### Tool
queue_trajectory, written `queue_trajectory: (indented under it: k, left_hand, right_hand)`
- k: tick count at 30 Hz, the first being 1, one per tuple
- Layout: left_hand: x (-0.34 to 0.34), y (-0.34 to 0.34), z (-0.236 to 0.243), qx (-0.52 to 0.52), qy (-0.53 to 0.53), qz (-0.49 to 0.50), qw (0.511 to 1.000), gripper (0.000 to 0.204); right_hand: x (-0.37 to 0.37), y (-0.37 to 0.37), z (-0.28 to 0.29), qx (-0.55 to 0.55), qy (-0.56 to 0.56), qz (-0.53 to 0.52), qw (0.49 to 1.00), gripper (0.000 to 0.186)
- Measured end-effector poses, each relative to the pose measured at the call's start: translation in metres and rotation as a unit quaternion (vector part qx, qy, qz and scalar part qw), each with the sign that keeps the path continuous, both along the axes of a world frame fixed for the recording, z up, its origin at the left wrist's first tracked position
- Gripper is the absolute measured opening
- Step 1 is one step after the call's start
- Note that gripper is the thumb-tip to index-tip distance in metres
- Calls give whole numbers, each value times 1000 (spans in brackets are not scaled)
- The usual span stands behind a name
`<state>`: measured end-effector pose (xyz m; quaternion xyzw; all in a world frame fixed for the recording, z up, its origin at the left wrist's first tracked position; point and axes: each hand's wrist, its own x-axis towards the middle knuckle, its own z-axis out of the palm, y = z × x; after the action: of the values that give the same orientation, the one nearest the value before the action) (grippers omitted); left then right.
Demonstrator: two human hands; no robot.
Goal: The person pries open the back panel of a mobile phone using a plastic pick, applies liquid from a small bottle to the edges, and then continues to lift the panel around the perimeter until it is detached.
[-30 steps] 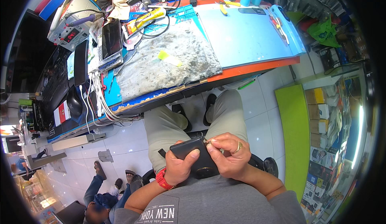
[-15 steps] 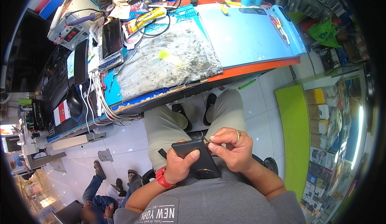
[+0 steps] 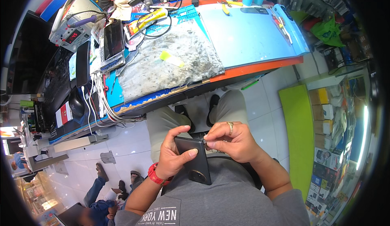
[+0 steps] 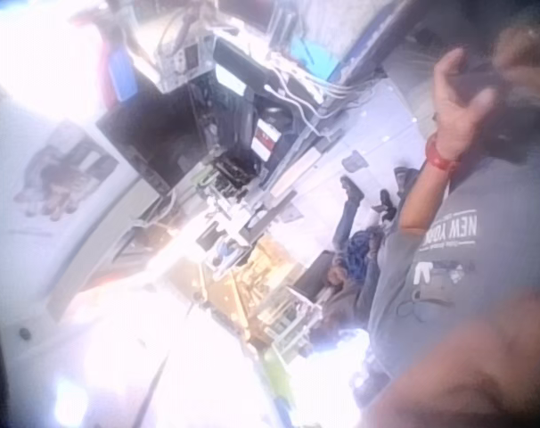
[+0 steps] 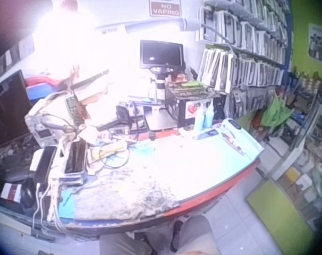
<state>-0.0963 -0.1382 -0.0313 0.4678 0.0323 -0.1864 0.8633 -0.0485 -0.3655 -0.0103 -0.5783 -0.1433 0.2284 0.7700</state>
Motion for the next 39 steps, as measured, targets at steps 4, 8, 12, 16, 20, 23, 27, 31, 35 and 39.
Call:
queue_trajectory:
  k: [4, 8, 12, 16, 20, 23, 27, 31, 35, 39]
  left_hand:
    - [-8, 0, -20, 3, -48, 23, 999, 44]
    - [-17, -1, -26, 9, -50, 49, 998, 38]
    - [-17, -2, -23, -4, -44, 48, 998, 36]
    - [-11, 9, -18, 70, -49, 35, 996, 35]
    - [0, 25, -13, 63, -93, -20, 993, 31]
    - [9, 36, -4, 100, -103, -62, 988, 27]
    - [19, 48, 0, 156, -134, -113, 972, 21]
    - [28, 48, 8, 218, -186, -160, 945, 19]
    - [30, 48, 16, 217, -157, -169, 949, 21]
    - [32, 44, 29, 232, -85, -153, 957, 22]
  right_hand:
    - [-14, 13, -6, 46, 101, -49, 993, 13]
    - [-27, 23, -12, 88, 148, -81, 982, 14]
    - [-29, 25, -14, 109, 176, -88, 974, 13]
    - [-26, 25, -10, -36, -27, -99, 994, 12]
    - [-31, 33, -9, -1, 39, -93, 995, 11]
    - [-34, 36, -10, 16, 45, -86, 995, 11]
    - [-34, 41, -11, 61, 103, -67, 991, 14]
    - [-31, 44, -8, 84, 154, -66, 982, 16]
    - [-23, 44, -1, 52, 157, -58, 985, 16]
    - [-14, 45, 6, -6, 134, -38, 990, 18]
